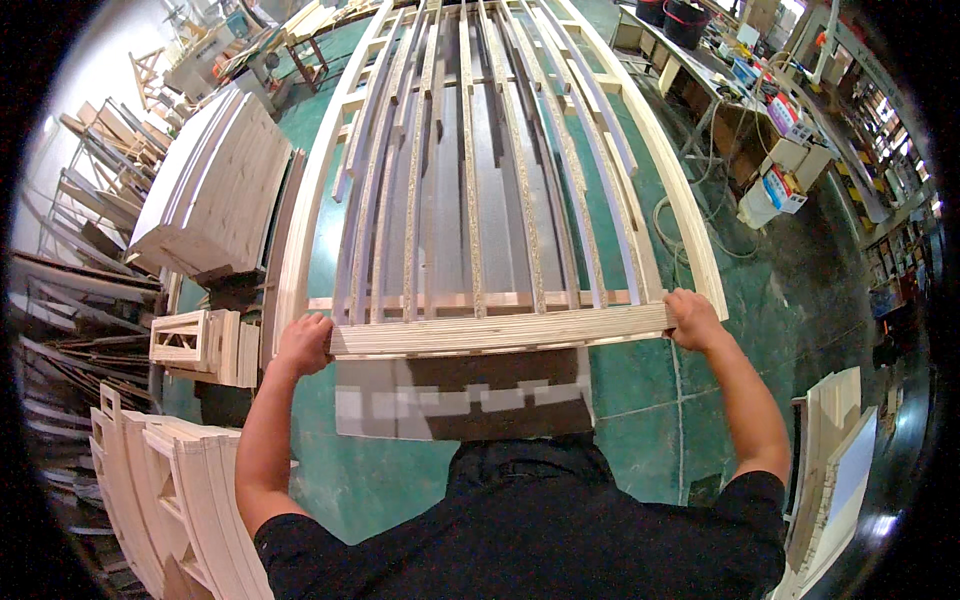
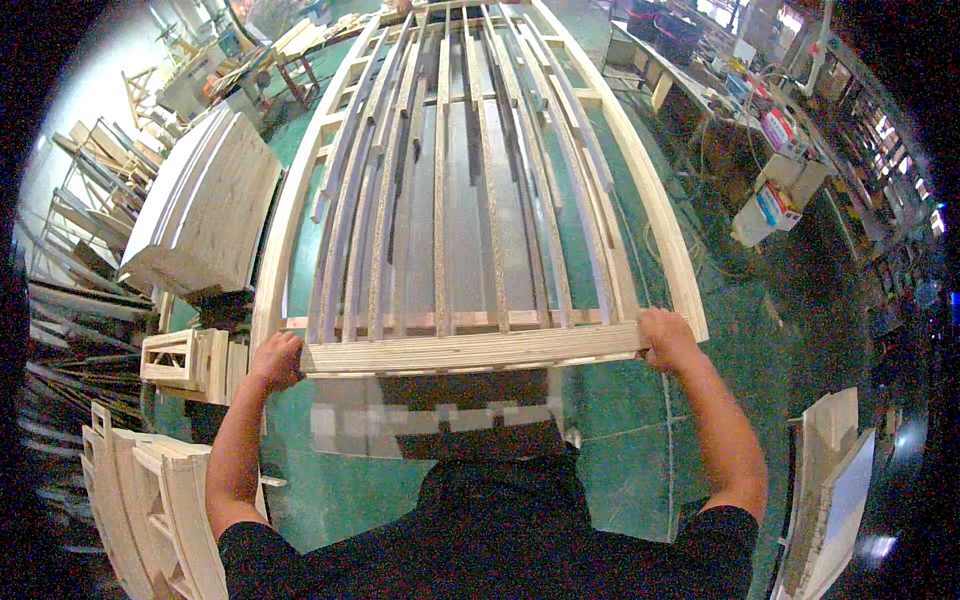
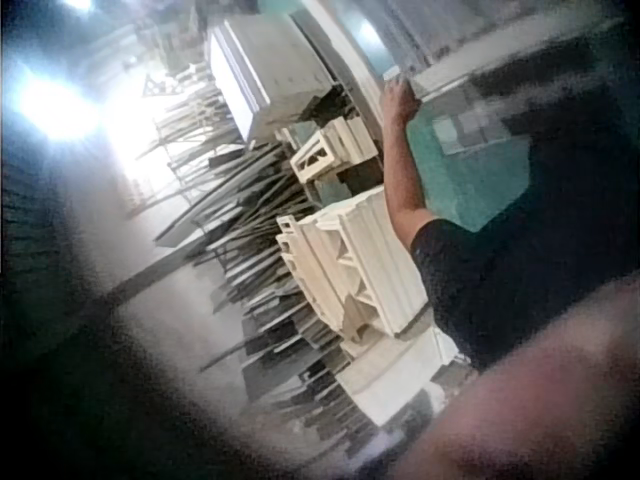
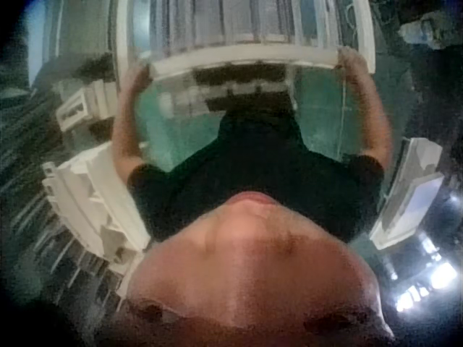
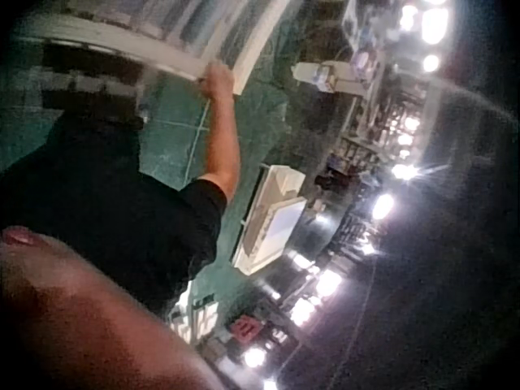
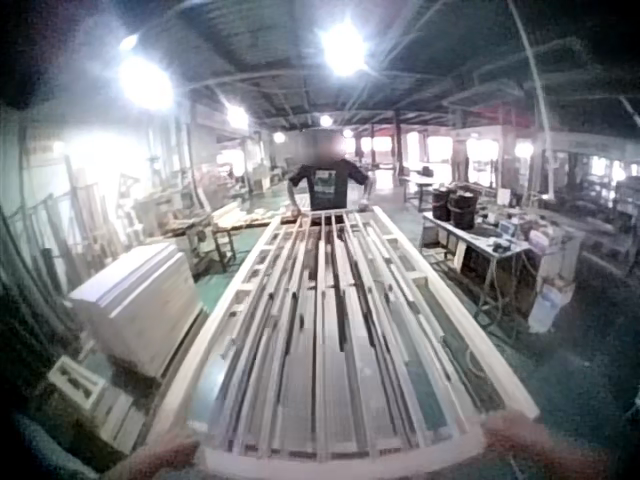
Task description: The person lifts and positions a large wooden frame structure, then uses a nail gun to secure a wooden slat to the frame. The person repeats the lifting and positioning of the frame multiple times before performing the final fastening.
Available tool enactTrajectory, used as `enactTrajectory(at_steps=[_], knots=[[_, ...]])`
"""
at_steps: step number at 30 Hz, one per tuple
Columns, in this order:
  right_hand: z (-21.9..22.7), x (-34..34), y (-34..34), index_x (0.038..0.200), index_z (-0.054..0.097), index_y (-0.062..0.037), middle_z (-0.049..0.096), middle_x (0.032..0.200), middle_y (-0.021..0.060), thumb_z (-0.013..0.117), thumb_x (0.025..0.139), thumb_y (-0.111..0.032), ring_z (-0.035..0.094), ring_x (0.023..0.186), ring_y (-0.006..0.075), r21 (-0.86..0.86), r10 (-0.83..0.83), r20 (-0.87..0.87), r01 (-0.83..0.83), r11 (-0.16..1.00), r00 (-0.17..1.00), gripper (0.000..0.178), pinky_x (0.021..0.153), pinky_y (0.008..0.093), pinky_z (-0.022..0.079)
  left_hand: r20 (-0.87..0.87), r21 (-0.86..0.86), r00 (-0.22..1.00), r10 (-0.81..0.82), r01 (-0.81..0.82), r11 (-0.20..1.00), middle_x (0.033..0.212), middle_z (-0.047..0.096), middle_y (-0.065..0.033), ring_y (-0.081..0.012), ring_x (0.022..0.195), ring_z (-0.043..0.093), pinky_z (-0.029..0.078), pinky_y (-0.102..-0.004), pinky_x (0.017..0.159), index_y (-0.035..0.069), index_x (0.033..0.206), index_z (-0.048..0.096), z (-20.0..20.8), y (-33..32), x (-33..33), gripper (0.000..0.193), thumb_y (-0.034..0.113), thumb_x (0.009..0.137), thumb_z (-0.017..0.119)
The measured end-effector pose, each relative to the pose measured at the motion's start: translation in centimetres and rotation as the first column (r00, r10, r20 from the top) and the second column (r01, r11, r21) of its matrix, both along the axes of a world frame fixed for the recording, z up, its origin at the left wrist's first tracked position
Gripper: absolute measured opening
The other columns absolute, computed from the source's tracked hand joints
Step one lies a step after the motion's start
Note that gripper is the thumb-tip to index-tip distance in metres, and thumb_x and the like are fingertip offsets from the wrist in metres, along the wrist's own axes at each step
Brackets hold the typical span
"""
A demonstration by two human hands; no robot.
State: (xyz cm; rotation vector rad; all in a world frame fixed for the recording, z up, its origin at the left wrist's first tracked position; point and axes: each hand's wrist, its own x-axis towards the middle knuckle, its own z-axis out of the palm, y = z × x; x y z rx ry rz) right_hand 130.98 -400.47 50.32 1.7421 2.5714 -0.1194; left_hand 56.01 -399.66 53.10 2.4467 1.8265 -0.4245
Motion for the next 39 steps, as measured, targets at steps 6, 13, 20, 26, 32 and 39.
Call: enactTrajectory(at_steps=[6, 13, 20, 26, 32, 39], knots=[[-1.1, 11.6, 2.3, 0.105, 0.062, -0.0093, 0.063, 0.104, 0.0129, 0.091, 0.065, -0.030, 0.065, 0.100, 0.0361, -0.018, 0.015, 0.001, -0.015, 1.000, 1.000, 0.053, 0.083, 0.0496, 0.055, 0.012, -0.014, 0.998, 0.060, -0.060, 0.998, 0.109, 0.061, -0.0110, -0.0341, 0.111, 0.060, 0.051, -0.0468, 0.094, 0.010, 0.105, 0.061, 1.6, -0.6, 12.3, 0.048, 0.022, 0.067, 0.088], [-1.0, 24.7, 6.2, 0.113, 0.060, -0.0093, 0.060, 0.105, 0.0100, 0.088, 0.066, -0.024, 0.061, 0.105, 0.0337, -0.065, 0.027, 0.035, -0.025, 0.998, 0.999, 0.057, 0.087, 0.0481, 0.049, -0.004, -0.022, 0.993, 0.118, -0.118, 0.993, 0.111, 0.062, -0.0117, -0.0352, 0.109, 0.060, 0.051, -0.0472, 0.093, 0.009, 0.107, 0.061, 0.2, 0.9, 25.4, 0.052, 0.019, 0.064, 0.089], [-0.7, 33.5, 10.1, 0.110, 0.061, -0.0100, 0.062, 0.105, 0.0102, 0.091, 0.065, -0.030, 0.062, 0.104, 0.0337, -0.095, 0.016, 0.056, -0.010, 0.995, 0.998, 0.058, 0.085, 0.0485, 0.049, 0.050, 0.026, 0.996, 0.076, -0.077, 0.997, 0.104, 0.062, -0.0106, -0.0350, 0.106, 0.061, 0.051, -0.0462, 0.088, 0.010, 0.104, 0.061, -0.5, 5.0, 34.5, 0.049, 0.019, 0.064, 0.089], [-3.3, 42.8, 14.4, 0.111, 0.061, -0.0103, 0.063, 0.104, 0.0097, 0.091, 0.064, -0.029, 0.062, 0.104, 0.0340, -0.101, -0.019, 0.135, 0.033, 0.994, 0.991, 0.059, 0.084, 0.0479, 0.050, 0.084, 0.013, 0.996, 0.035, -0.036, 0.999, 0.107, 0.061, -0.0091, -0.0323, 0.109, 0.059, 0.048, -0.0470, 0.093, 0.011, 0.102, 0.061, -2.2, 11.3, 42.1, 0.043, 0.016, 0.066, 0.084], [-1.2, 48.0, 20.1, 0.103, 0.064, -0.0090, 0.065, 0.102, 0.0125, 0.091, 0.064, -0.033, 0.066, 0.101, 0.0343, -0.068, -0.026, 0.130, 0.035, 0.997, 0.991, 0.053, 0.083, 0.0487, 0.054, 0.081, -0.034, 0.993, 0.081, -0.079, 0.996, 0.109, 0.060, -0.0080, -0.0314, 0.110, 0.058, 0.047, -0.0459, 0.094, 0.012, 0.104, 0.062, -3.1, 16.9, 48.8, 0.047, 0.020, 0.064, 0.087], [-4.0, 51.8, 28.7, 0.103, 0.063, -0.0109, 0.064, 0.104, 0.0094, 0.090, 0.061, -0.029, 0.064, 0.104, 0.0323, -0.055, -0.033, 0.106, 0.039, 0.998, 0.994, 0.053, 0.085, 0.0475, 0.052, 0.097, -0.031, 0.991, 0.094, -0.092, 0.995, 0.108, 0.059, -0.0073, -0.0311, 0.110, 0.057, 0.047, -0.0472, 0.093, 0.013, 0.104, 0.061, -4.7, 25.3, 52.0, 0.049, 0.024, 0.065, 0.088]])
